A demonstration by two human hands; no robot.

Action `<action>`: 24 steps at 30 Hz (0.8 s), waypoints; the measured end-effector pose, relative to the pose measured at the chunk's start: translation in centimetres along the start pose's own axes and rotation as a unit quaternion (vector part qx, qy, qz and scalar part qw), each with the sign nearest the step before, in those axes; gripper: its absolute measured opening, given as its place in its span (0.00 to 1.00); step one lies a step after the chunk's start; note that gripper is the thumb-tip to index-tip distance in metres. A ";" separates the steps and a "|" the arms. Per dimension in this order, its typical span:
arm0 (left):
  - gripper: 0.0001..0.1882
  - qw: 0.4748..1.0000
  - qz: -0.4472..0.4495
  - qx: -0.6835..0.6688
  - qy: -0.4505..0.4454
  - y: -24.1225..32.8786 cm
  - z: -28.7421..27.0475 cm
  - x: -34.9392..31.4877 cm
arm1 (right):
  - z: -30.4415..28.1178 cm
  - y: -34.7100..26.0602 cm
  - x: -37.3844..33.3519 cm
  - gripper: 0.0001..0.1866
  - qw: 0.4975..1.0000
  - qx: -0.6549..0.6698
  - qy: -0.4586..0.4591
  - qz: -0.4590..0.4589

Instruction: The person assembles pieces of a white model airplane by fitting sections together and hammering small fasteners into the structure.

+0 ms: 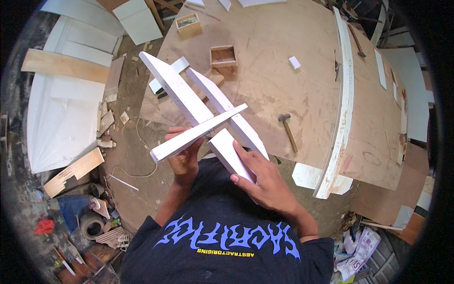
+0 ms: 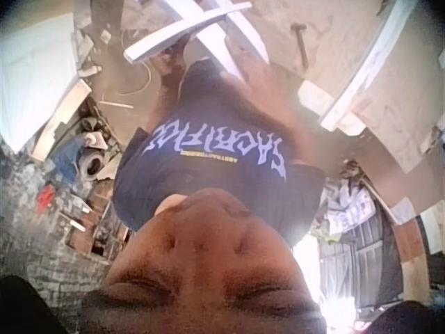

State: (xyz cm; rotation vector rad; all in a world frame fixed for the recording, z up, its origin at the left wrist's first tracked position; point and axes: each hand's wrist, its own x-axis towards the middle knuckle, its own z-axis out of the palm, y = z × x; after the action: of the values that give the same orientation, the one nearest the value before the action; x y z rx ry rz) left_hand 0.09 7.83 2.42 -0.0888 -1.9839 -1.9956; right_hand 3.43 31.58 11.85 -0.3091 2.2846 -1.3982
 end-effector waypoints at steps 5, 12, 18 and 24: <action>0.19 0.999 0.040 0.012 -0.011 0.2 -0.3 0.1 | 0.9 0.8 0.1 0.40 0.999 -0.004 0.039 -0.021; 0.18 0.988 0.106 0.107 -0.025 0.2 -1.0 0.1 | 1.4 0.9 -0.1 0.40 0.998 0.002 0.052 -0.029; 0.19 0.992 0.107 0.058 0.001 0.0 -1.3 -0.3 | 1.7 0.3 -0.1 0.41 0.998 0.004 0.057 -0.030; 0.19 0.993 0.111 0.031 -0.002 0.4 -1.2 0.1 | 2.1 0.3 -0.1 0.41 0.997 0.004 0.065 -0.031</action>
State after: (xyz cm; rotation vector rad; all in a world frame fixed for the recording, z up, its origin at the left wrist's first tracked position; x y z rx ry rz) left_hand 0.32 6.63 2.77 -0.2871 -1.9430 -1.7935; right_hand 4.49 30.13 10.79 -0.2977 2.3920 -1.4990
